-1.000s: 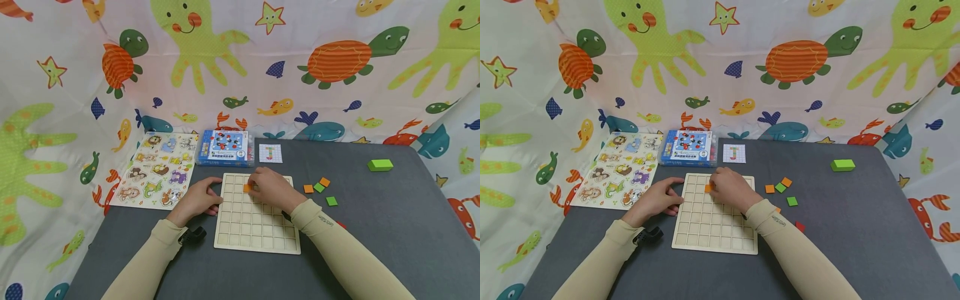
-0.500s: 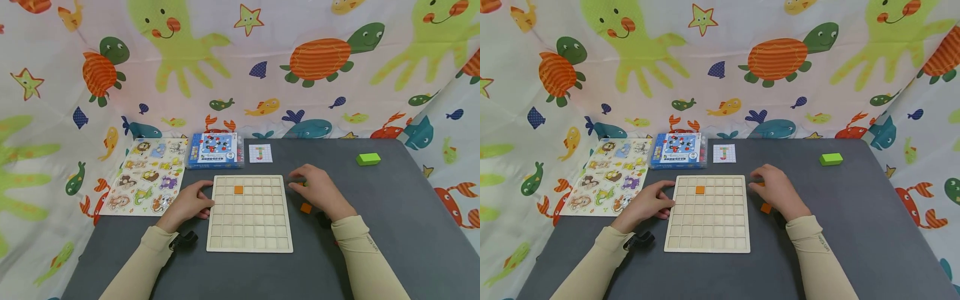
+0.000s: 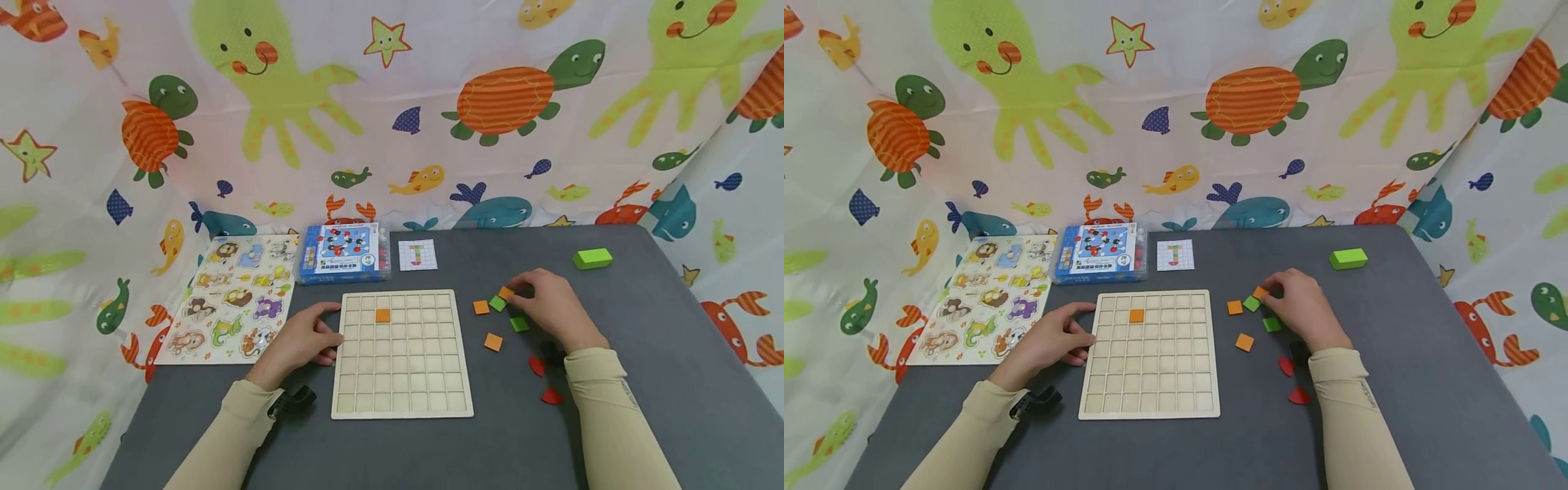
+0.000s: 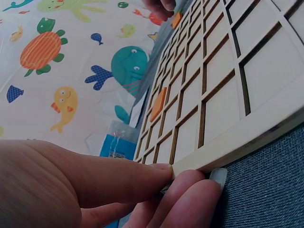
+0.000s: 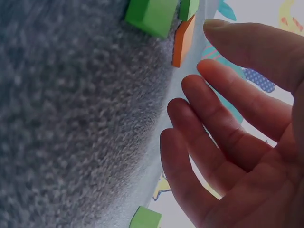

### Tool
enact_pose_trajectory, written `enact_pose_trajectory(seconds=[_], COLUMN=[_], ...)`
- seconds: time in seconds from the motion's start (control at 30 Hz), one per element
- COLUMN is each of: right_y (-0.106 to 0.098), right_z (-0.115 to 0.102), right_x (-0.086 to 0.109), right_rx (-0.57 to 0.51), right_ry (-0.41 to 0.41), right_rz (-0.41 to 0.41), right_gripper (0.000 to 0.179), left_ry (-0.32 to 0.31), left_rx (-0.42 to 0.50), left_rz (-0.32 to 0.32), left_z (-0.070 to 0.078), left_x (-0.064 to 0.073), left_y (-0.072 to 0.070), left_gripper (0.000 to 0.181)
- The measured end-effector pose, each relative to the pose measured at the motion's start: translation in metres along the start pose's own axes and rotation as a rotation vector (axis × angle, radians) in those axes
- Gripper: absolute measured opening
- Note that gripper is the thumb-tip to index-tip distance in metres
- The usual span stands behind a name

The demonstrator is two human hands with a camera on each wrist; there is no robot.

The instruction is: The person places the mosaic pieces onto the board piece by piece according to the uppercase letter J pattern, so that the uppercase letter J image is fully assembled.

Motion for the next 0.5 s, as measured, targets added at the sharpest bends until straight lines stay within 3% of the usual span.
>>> enact_pose_trajectory(seconds=[0.23,0.5], right_y=[0.0009,0.0067], right_z=[0.0024,0.0069], right_x=[-0.0058,-0.0089], right_rx=[0.009,0.018], right_ry=[0.012,0.013], right_rz=[-0.002,0.0], right_gripper=[0.036,0.031], left_ry=[0.016,-0.006], left_rx=[0.015,0.007], left_rz=[0.0,0.003], left_z=[-0.001,-0.0003], left_x=[0.0018,0.0005], left_y=[0.0005,-0.0004], left_gripper=[0.068,0.068])
Point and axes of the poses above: each hand's wrist, its own x-axis away from the middle knuckle, its own y-axis out of the palm, z = x × y, the point moved 3 cm from there along -x, towards the middle knuckle, and after that the axes turned 6 degrees about -z, right-handed, at the moved point
